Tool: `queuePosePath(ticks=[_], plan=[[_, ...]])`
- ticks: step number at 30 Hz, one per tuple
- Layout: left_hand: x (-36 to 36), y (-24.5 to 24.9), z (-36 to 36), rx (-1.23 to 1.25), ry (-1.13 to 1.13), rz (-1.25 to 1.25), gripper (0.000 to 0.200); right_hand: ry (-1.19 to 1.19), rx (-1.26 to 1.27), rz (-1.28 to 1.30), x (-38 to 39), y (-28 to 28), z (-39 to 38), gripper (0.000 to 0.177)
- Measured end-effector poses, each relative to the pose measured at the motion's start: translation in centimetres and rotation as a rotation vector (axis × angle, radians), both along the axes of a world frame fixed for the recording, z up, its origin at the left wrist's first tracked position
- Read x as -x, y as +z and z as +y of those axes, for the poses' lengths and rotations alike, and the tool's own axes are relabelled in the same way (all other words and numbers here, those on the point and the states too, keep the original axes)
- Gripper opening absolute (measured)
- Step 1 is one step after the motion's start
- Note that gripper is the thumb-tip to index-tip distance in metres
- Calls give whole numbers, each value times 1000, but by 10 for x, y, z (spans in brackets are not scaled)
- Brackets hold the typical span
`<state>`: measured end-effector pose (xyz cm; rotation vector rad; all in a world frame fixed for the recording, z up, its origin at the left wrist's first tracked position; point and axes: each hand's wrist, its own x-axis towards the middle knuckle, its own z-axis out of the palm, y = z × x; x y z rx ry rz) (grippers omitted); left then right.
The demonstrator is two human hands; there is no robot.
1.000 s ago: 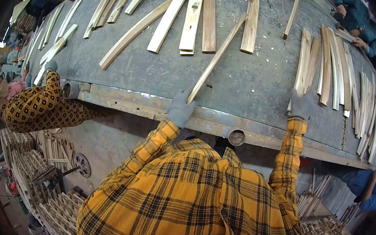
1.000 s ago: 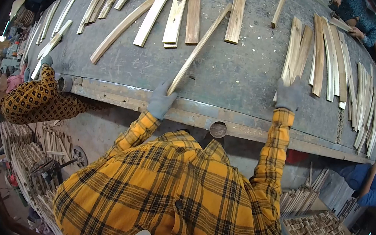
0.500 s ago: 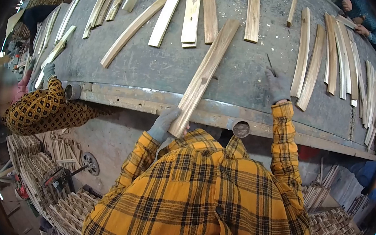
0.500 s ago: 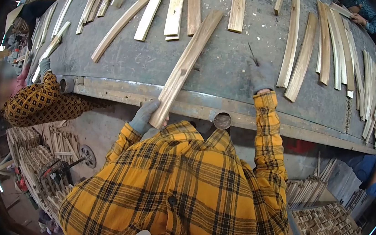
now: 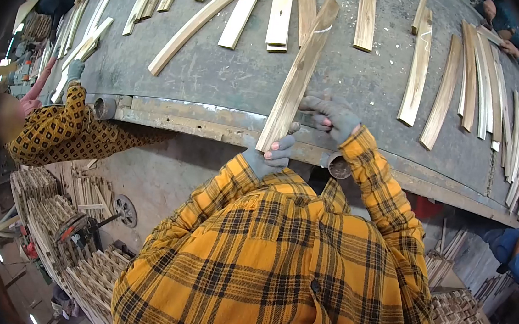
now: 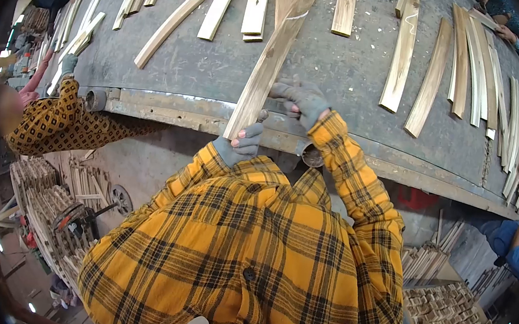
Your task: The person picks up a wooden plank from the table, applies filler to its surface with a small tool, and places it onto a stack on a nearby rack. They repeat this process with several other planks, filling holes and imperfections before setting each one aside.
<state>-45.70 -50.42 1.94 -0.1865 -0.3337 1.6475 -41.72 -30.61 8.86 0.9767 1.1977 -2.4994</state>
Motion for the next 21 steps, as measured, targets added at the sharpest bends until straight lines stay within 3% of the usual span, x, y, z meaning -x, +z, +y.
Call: queuePosePath(ticks=[3,4,5,6,7,8,10,12,13,14,18,20,21], plan=[[-2,10,11,38,-47,-17,36,-6,169,18,4,-26,4,29],[1,14,21,-118,-59,79,38,-30,160,34,1,-24,2,28],[7,19,26,185,-128,270,40,-53,149,51,2,-23,3,26],[12,47,31,493,-189,456,42,30,-71,16,-4,-33,21,20],[17,65,35,807,-246,636,44,193,-404,133,-16,-49,43,29],[30,66,46,884,-199,1114,43,308,-765,222,-29,-64,64,39],[75,46,71,896,-366,1685,40,233,-892,198,-51,-27,86,43],[105,33,115,1294,-79,2435,44,12,-734,70,-65,14,109,37],[118,28,140,1388,-3,2523,49,-161,-509,-56,-69,27,120,34],[130,26,163,1483,76,2608,56,-213,-598,-76,-80,24,134,34],[156,9,226,1817,-143,2552,71,-298,-736,-115,-121,-5,208,43],[172,-22,240,1954,-177,2475,73,-171,-1257,-396,-124,-7,224,48],[174,-12,234,1811,-188,2422,72,-99,-1510,-543,-122,-8,227,51]])
